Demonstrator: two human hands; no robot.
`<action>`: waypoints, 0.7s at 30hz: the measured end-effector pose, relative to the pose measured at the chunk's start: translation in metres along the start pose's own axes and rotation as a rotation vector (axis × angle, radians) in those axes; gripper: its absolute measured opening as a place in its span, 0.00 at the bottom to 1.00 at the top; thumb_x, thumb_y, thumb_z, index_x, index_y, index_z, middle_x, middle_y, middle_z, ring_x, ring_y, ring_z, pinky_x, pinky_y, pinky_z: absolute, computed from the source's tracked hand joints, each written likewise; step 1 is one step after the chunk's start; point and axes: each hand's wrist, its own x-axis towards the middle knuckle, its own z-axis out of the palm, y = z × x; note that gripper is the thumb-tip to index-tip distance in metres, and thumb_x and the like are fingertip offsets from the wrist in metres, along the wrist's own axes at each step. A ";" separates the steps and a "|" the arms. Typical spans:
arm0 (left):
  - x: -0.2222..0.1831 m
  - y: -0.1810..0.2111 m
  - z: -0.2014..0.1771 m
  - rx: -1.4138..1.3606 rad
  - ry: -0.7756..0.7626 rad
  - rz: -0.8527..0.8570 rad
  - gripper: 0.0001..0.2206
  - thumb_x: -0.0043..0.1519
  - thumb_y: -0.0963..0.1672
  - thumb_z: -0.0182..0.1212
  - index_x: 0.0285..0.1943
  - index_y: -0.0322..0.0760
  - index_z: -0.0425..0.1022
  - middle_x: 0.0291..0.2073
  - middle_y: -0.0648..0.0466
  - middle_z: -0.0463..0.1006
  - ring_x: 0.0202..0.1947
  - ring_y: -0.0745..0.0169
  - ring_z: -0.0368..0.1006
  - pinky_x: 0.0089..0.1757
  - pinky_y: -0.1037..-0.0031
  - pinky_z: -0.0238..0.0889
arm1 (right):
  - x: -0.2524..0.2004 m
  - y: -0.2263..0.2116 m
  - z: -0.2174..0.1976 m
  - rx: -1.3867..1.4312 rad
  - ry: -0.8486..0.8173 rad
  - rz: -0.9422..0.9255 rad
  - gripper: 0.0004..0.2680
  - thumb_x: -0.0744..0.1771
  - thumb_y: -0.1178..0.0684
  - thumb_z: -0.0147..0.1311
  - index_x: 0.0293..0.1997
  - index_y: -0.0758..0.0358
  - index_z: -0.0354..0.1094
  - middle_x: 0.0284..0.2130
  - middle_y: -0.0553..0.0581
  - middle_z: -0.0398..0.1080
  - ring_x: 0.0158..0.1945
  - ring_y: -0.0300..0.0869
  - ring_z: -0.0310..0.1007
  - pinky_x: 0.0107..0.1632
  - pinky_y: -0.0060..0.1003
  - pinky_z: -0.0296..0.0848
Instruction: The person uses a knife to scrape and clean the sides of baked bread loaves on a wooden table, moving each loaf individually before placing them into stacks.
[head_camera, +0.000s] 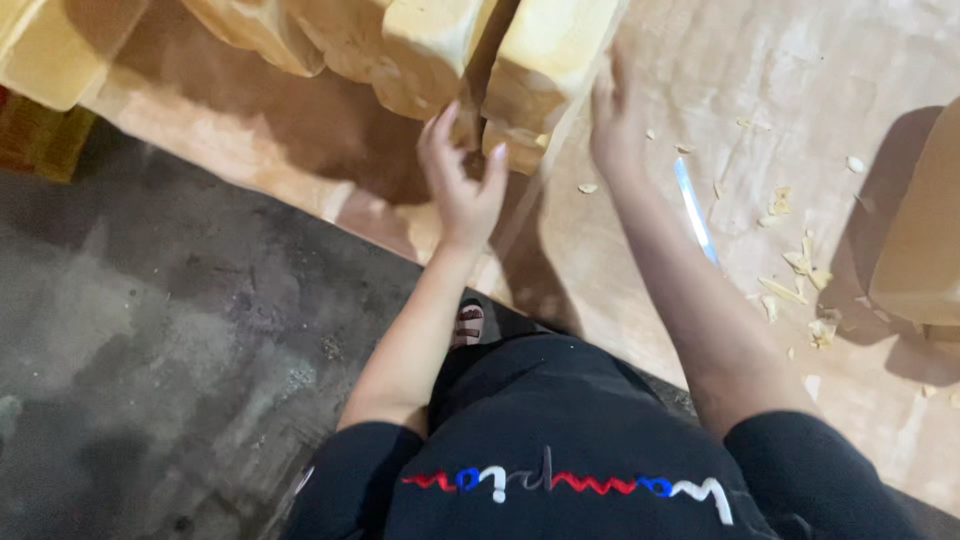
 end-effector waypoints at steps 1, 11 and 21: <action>-0.007 -0.006 -0.022 0.174 -0.011 0.016 0.29 0.64 0.42 0.67 0.74 0.34 0.60 0.69 0.40 0.61 0.71 0.44 0.60 0.63 0.56 0.65 | -0.017 0.002 -0.003 -0.002 0.011 0.012 0.25 0.73 0.39 0.43 0.79 0.61 0.47 0.77 0.61 0.53 0.81 0.50 0.51 0.81 0.47 0.55; -0.067 -0.033 -0.039 1.082 -0.773 -0.010 0.43 0.64 0.60 0.52 0.79 0.28 0.46 0.77 0.30 0.42 0.76 0.24 0.30 0.66 0.31 0.27 | -0.147 0.017 -0.127 -1.069 -0.217 0.204 0.24 0.72 0.44 0.52 0.76 0.62 0.52 0.77 0.73 0.45 0.81 0.67 0.31 0.71 0.77 0.28; -0.098 0.053 0.082 0.468 -1.285 0.366 0.41 0.59 0.54 0.65 0.78 0.42 0.47 0.76 0.32 0.41 0.75 0.28 0.33 0.66 0.39 0.30 | -0.215 0.093 -0.395 -1.102 0.722 0.678 0.43 0.66 0.39 0.66 0.84 0.51 0.29 0.78 0.69 0.23 0.80 0.62 0.27 0.77 0.62 0.36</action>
